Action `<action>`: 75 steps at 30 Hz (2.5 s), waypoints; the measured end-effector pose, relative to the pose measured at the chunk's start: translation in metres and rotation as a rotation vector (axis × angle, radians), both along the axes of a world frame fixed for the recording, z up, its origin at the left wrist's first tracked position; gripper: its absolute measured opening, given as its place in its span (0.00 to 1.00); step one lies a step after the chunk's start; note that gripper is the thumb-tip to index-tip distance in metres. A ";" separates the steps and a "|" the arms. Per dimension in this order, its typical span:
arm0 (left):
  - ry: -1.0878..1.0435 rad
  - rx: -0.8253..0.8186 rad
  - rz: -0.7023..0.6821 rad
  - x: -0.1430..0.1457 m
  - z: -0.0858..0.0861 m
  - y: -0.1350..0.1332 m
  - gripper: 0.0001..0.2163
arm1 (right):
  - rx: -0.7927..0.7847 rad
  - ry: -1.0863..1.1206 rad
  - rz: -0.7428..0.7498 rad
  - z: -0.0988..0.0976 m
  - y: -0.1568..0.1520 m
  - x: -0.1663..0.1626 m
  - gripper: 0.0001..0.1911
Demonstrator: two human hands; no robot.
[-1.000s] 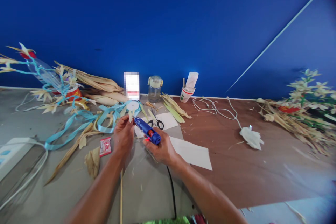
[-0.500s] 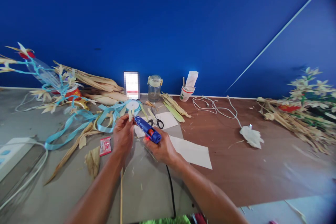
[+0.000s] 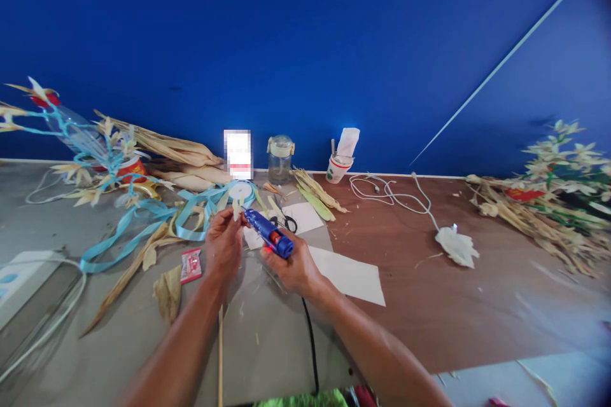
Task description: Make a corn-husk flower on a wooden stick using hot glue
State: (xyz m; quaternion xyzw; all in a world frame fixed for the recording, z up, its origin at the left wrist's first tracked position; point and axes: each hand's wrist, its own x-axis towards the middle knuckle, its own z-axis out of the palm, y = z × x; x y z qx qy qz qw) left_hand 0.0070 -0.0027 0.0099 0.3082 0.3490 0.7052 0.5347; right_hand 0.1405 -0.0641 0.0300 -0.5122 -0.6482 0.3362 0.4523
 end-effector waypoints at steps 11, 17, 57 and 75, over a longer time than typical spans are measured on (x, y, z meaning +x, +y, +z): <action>-0.012 0.017 -0.015 -0.006 -0.010 0.005 0.12 | 0.013 -0.028 0.024 -0.001 -0.002 -0.003 0.11; -0.018 0.035 -0.006 -0.006 -0.011 0.006 0.11 | -0.014 -0.031 0.037 -0.001 -0.004 -0.004 0.09; -0.002 -0.028 -0.279 0.010 -0.001 -0.011 0.07 | 0.167 0.109 0.013 -0.017 0.011 -0.004 0.23; 0.012 -0.003 -0.334 0.012 -0.006 -0.012 0.06 | 0.206 0.231 0.021 -0.020 0.010 -0.007 0.23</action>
